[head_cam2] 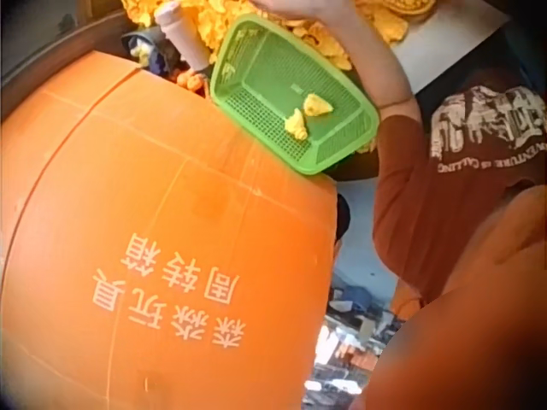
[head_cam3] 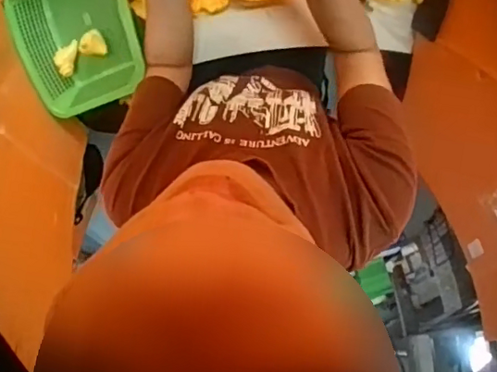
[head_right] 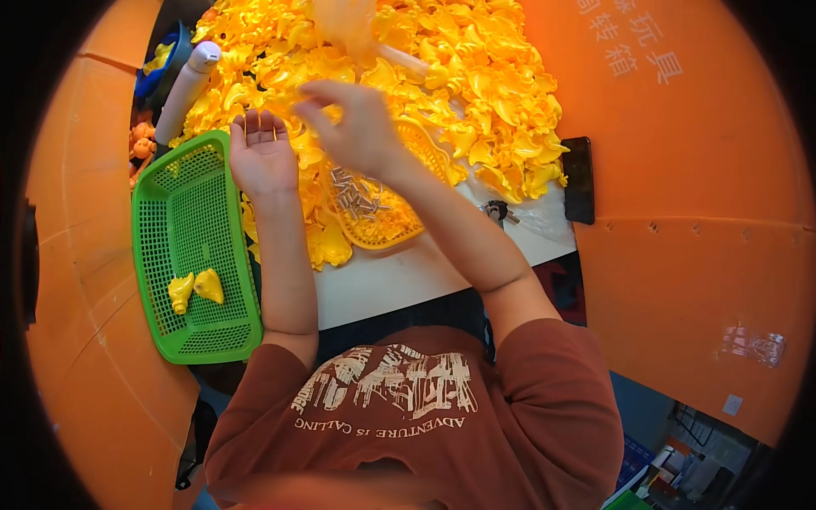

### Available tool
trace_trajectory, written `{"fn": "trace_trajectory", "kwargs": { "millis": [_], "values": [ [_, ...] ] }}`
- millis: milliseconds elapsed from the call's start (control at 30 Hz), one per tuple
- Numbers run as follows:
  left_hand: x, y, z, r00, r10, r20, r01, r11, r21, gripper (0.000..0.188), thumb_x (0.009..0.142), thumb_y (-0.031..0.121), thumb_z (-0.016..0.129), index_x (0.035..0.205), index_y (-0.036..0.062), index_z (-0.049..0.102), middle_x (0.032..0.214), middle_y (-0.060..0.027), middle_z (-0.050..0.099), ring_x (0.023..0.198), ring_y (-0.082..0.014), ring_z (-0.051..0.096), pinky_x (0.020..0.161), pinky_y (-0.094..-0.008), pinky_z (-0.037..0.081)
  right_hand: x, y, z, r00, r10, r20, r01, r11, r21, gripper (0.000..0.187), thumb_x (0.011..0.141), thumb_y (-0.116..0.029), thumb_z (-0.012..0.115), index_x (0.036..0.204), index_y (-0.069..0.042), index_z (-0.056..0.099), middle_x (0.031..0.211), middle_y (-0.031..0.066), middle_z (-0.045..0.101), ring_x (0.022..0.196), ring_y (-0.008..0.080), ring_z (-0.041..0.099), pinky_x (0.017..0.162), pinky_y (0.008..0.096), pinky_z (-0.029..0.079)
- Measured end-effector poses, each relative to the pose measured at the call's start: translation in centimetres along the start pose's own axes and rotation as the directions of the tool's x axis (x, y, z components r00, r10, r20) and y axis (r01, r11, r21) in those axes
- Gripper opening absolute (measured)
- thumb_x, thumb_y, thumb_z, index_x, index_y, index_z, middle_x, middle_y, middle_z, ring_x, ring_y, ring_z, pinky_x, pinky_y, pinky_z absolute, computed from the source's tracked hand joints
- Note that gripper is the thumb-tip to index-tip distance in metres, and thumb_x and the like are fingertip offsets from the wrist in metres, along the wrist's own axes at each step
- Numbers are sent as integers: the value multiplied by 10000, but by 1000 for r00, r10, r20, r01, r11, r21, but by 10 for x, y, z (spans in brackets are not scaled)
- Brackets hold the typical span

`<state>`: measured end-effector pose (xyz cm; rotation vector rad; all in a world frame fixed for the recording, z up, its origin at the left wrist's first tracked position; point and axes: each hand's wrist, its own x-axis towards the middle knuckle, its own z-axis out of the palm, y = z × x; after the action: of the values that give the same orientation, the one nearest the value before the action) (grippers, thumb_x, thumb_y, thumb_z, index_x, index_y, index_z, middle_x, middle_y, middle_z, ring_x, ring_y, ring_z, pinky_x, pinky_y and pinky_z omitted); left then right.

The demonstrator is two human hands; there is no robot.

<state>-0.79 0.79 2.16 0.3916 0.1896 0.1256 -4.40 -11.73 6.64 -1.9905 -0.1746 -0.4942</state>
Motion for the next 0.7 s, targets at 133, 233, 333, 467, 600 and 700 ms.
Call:
{"fn": "trace_trajectory", "kwargs": {
  "millis": [133, 233, 333, 467, 600, 700],
  "values": [
    [-11, -5, 19, 998, 52, -47, -46, 991, 128, 140, 920, 211, 471, 946, 75, 495, 901, -56, 556, 803, -188, 537, 744, -324, 433, 22, 73, -51, 985, 154, -74, -168, 807, -567, 300, 791, -202, 637, 1051, -52, 626, 899, 140, 663, 818, 257, 643, 720, 340, 495],
    [-11, -11, 14, 997, -46, -56, 56, 979, 196, 142, 911, 200, 488, 963, 68, 495, 907, -62, 558, 802, -193, 539, 735, -319, 434, 35, 94, -44, 960, 279, 24, -187, 702, -687, 387, 755, -231, 662, 1103, -75, 593, 872, 138, 660, 813, 286, 629, 716, 374, 491],
    [-13, -24, 11, 985, -163, -48, 170, 950, 262, 165, 896, 182, 517, 1007, 62, 491, 925, -71, 559, 826, -201, 542, 748, -326, 433, 46, 127, -34, 943, 334, -8, -257, 708, -658, 445, 725, -189, 670, 1142, -84, 552, 853, 137, 653, 822, 283, 626, 726, 381, 488],
    [-14, -41, 8, 960, -278, 39, 247, 902, 354, 295, 864, 157, 577, 1113, 42, 468, 960, -84, 559, 886, -201, 540, 793, -333, 428, 46, 146, -35, 925, 354, -135, -362, 720, -592, 459, 706, -153, 668, 1138, -68, 537, 825, 135, 643, 773, 255, 633, 674, 360, 497],
    [-26, -47, 15, 945, -310, 100, 233, 858, 458, 381, 856, 124, 595, 1188, 7, 449, 1000, -94, 573, 937, -177, 543, 838, -316, 422, 16, 95, -26, 970, 205, -132, -227, 957, -182, 479, 711, -119, 668, 1158, -40, 512, 810, 130, 631, 660, 182, 610, 579, 303, 488],
    [-22, -49, 5, 924, -265, 276, 68, 823, 564, 286, 878, 89, 549, 1141, -6, 490, 955, -101, 597, 854, -174, 583, 765, -289, 467, -13, 58, -26, 975, 220, 13, -220, 969, 109, 451, 723, -100, 664, 1147, -33, 525, 830, 130, 619, 617, 163, 587, 562, 288, 483]
  ]
}}
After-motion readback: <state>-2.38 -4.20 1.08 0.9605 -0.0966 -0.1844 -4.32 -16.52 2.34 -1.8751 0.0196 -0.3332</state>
